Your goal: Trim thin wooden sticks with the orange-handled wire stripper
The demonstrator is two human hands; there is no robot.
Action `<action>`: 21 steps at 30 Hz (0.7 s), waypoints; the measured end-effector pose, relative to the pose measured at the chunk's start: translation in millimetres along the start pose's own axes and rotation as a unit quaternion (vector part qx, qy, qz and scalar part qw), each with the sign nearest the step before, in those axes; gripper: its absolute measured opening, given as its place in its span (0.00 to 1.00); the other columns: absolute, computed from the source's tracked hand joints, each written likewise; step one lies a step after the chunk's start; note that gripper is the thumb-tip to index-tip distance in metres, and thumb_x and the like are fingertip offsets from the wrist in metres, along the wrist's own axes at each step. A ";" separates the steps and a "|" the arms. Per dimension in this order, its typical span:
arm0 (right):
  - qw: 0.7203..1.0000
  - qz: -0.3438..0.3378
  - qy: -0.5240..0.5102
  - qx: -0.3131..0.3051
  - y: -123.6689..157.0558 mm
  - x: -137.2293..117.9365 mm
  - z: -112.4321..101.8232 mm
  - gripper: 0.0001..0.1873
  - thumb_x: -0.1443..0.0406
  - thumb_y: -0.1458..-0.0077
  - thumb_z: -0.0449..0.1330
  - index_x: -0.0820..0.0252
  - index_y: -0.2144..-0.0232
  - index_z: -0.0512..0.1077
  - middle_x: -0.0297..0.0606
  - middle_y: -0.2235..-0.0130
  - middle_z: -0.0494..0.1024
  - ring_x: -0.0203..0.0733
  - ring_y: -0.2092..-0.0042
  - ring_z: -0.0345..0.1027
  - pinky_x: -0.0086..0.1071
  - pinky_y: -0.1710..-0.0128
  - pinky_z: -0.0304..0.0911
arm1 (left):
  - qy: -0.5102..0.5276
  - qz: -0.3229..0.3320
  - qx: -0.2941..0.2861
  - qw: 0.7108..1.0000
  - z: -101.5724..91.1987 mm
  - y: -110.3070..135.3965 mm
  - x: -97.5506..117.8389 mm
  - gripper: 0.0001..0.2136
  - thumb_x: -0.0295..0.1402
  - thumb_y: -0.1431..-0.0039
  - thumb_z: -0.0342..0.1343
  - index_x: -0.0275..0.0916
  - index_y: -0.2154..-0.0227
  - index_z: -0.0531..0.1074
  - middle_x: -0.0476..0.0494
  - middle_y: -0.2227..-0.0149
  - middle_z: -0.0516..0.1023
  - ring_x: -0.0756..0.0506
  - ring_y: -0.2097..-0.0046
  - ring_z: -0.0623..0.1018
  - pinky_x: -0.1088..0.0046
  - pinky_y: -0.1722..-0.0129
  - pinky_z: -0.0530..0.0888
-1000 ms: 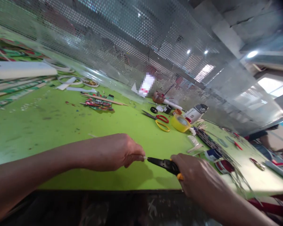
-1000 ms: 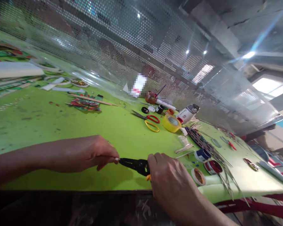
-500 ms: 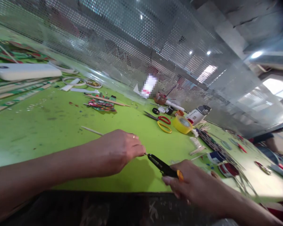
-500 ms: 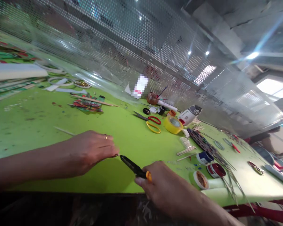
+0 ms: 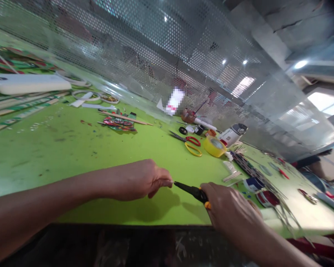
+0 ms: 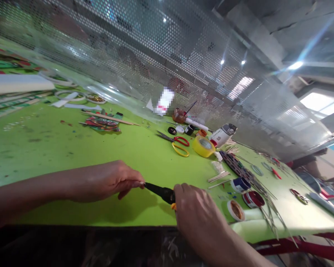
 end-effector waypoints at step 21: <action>0.928 0.051 -0.292 -0.224 -12.2 -11.8 24.0 0.21 0.55 0.40 0.48 0.60 0.79 0.65 0.34 0.81 0.69 0.34 0.78 0.62 0.27 0.77 0.51 | -0.374 0.101 0.150 0.910 0.2 9.7 15.7 0.10 0.22 0.44 0.50 0.34 0.61 0.71 0.39 0.68 0.76 0.42 0.67 0.73 0.68 0.67 0.68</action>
Point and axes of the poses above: each hand's wrist, its own y-axis away from the middle knuckle, its own z-axis out of the palm, x = y × z, the point moved 7 cm from there along -y, towards the middle knuckle
